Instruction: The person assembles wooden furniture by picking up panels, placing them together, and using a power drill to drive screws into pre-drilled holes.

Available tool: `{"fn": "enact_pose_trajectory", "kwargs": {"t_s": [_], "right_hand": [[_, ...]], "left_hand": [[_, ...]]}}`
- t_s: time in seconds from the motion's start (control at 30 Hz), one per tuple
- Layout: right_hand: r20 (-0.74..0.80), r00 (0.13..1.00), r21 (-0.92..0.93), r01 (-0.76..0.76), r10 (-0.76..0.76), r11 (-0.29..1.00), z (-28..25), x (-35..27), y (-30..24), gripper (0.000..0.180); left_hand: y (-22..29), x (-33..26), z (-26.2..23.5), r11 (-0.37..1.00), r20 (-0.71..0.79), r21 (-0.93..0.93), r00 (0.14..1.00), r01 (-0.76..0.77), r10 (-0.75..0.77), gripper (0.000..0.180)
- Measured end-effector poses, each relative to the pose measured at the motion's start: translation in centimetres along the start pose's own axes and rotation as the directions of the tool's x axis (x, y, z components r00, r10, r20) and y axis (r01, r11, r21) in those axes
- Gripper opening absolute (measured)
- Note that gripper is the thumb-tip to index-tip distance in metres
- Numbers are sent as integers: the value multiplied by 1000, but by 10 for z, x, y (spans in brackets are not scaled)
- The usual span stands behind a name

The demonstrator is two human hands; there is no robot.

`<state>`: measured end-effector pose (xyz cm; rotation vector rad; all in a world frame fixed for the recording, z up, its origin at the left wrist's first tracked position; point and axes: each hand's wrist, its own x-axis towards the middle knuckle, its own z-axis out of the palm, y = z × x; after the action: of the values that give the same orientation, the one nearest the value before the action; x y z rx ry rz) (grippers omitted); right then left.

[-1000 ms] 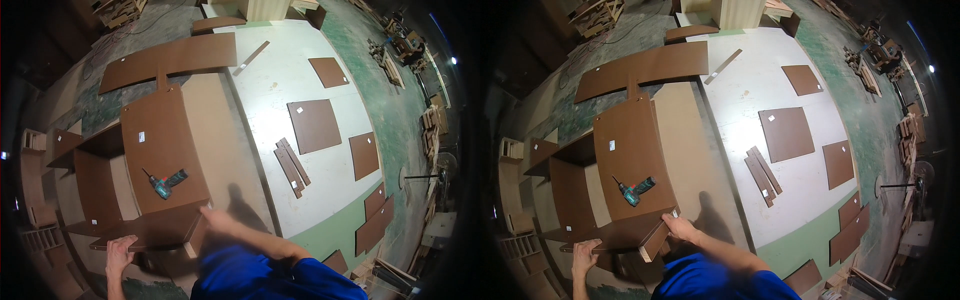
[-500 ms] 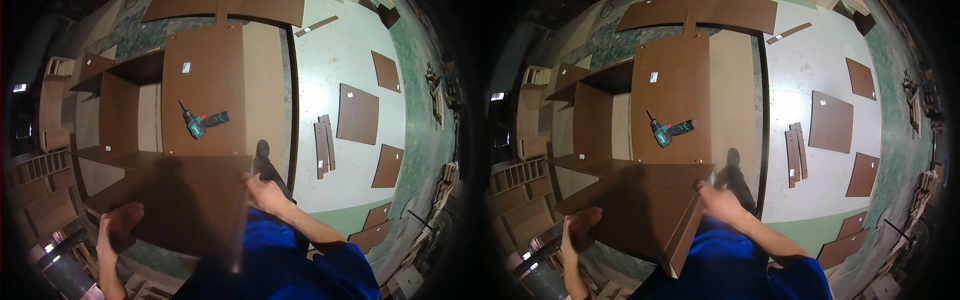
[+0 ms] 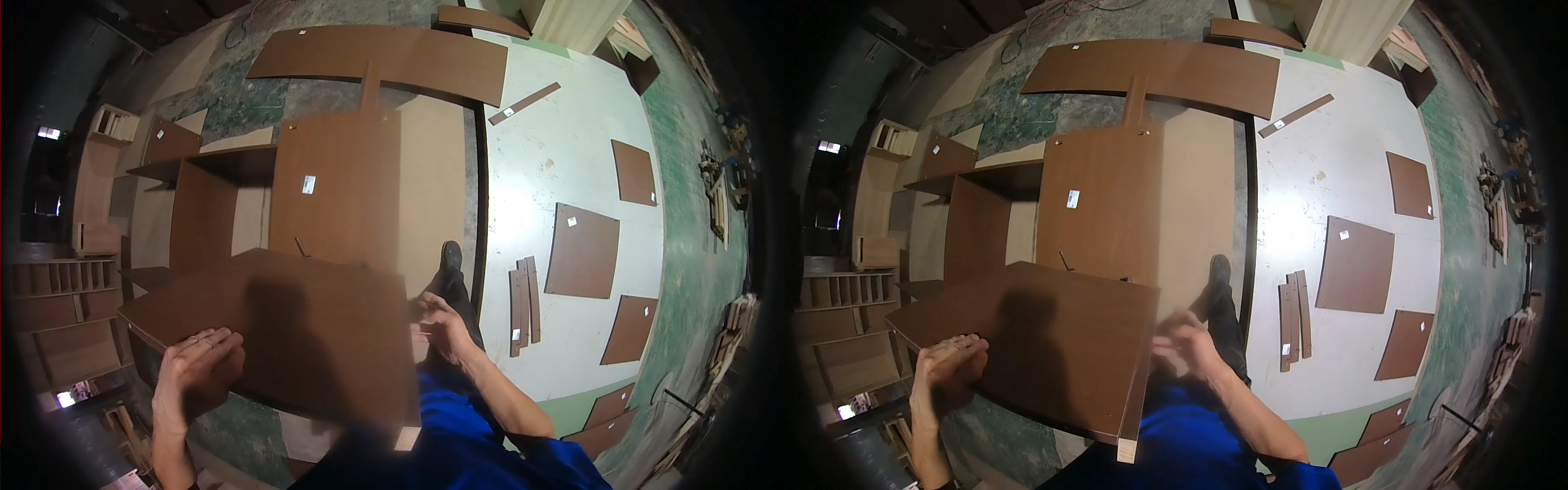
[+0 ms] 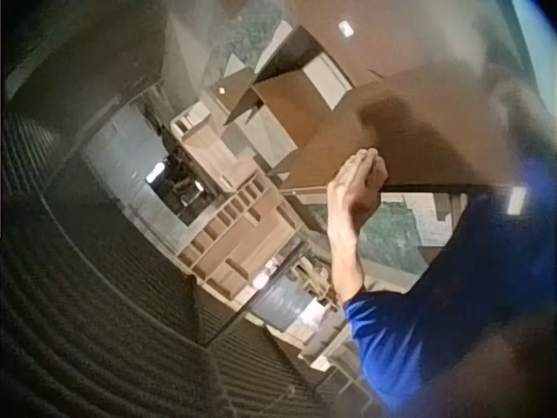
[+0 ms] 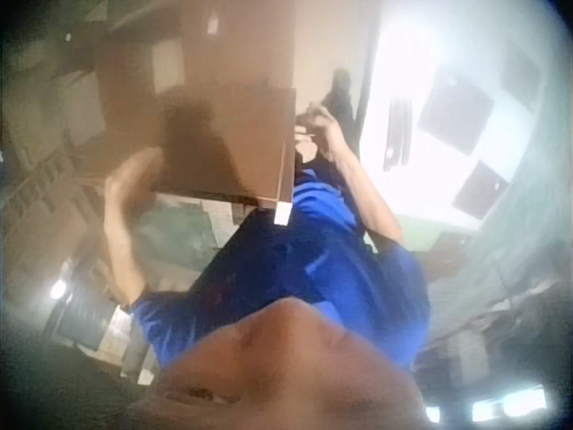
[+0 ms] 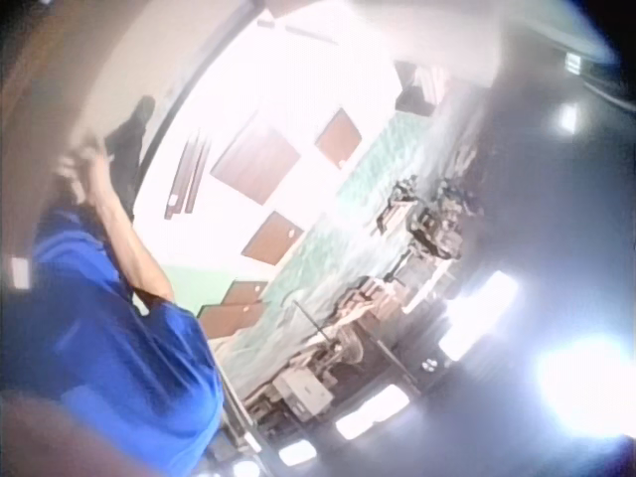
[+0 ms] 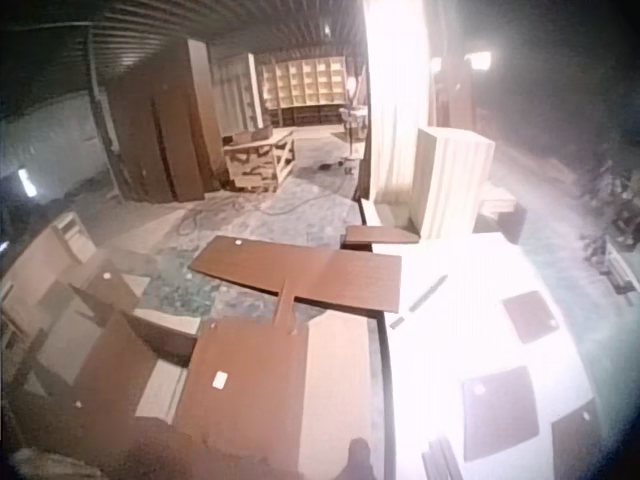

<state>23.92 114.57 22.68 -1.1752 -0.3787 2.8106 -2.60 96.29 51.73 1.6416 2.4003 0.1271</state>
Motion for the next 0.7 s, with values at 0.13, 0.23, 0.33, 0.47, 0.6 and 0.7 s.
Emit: {"fn": "enact_pose_trajectory", "kwargs": {"t_s": [0.13, 0.23, 0.33, 0.47, 0.6, 0.7], "right_hand": [[-44, 982, 44, -180, 182, 983, -5, 77, -46, 55], [4, 967, 58, -256, 257, 965, 4, 132, -90, 41], [6, 973, 137, -229, 230, 964, 20, 166, -128, 33], [-31, 977, 166, -203, 211, 965, 58, 185, -164, 34], [-119, 987, 87, -97, 107, 991, 63, 225, -176, 39], [-49, 991, 156, -119, 128, 980, 99, 236, -206, 37]], "left_hand": [[1, 76, 6, 997, -21, -27, 997, 71, -72, 15], [-17, 112, 9, 995, -41, 33, 994, -96, 98, 17], [-17, 134, 12, 986, -67, 93, 987, -139, 145, 14], [-26, 154, 12, 978, -141, 141, 975, -154, 174, 16], [-44, 181, 9, 989, -157, 101, 980, -108, 123, 7], [-69, 200, 6, 998, -125, 53, 991, -38, 44, 6]]}}
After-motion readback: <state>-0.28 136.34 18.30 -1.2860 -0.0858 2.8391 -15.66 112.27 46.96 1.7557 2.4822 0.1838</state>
